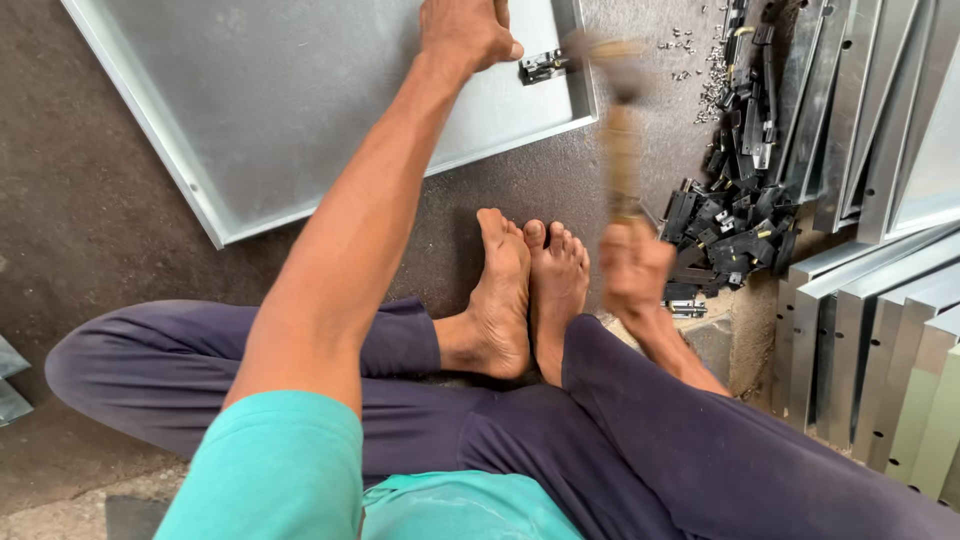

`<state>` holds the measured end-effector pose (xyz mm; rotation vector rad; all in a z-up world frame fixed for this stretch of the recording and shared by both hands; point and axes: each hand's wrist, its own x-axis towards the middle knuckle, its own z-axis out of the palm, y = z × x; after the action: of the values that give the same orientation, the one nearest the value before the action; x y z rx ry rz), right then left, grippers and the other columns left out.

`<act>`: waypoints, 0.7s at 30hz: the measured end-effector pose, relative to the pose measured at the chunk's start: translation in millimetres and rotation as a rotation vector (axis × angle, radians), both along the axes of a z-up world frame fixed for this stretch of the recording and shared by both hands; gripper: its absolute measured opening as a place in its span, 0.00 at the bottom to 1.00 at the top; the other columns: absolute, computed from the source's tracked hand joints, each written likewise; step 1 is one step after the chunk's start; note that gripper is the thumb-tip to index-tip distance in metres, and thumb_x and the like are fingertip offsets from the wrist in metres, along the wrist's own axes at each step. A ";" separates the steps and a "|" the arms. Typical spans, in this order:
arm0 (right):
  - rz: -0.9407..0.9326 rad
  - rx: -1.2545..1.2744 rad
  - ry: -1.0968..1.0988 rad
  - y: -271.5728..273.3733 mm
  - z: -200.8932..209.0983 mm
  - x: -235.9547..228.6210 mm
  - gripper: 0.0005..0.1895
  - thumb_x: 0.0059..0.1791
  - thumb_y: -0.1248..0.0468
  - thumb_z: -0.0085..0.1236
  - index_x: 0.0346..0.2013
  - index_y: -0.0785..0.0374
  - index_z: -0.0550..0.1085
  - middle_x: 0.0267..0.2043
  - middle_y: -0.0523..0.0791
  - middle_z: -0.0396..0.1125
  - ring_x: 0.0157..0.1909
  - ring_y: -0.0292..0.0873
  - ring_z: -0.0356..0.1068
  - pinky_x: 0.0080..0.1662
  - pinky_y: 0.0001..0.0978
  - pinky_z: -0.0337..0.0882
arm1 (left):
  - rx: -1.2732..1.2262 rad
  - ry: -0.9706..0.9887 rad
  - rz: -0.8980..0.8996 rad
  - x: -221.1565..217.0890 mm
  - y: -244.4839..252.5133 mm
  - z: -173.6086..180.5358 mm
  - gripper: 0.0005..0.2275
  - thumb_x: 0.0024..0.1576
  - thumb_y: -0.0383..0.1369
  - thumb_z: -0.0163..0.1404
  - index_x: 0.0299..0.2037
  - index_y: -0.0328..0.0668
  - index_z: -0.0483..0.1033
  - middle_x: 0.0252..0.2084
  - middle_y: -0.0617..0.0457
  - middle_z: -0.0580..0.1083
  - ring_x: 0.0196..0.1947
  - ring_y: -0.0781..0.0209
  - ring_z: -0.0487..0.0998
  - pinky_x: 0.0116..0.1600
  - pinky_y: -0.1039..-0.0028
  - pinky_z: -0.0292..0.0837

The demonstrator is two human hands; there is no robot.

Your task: The person is assembling metal frames by attaching small black components using a hammer. They repeatedly position the components and strike them into place on the metal frame.

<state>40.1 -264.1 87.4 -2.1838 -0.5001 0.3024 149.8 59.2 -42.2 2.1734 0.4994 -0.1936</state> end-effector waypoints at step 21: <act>-0.019 0.349 -0.030 -13.7 -6.5 -4.8 0.22 0.60 0.52 0.43 0.28 0.63 0.69 0.19 0.43 0.64 0.15 0.32 0.60 0.20 0.30 0.60 | 0.220 -0.125 -0.064 4.3 -16.8 -5.6 0.11 0.35 0.33 0.64 0.28 0.42 0.80 0.26 0.49 0.78 0.28 0.50 0.80 0.33 0.59 0.76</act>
<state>35.2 -277.9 81.0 -1.8547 -0.5076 0.1575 154.1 42.4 -47.8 2.4003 0.3957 -0.0375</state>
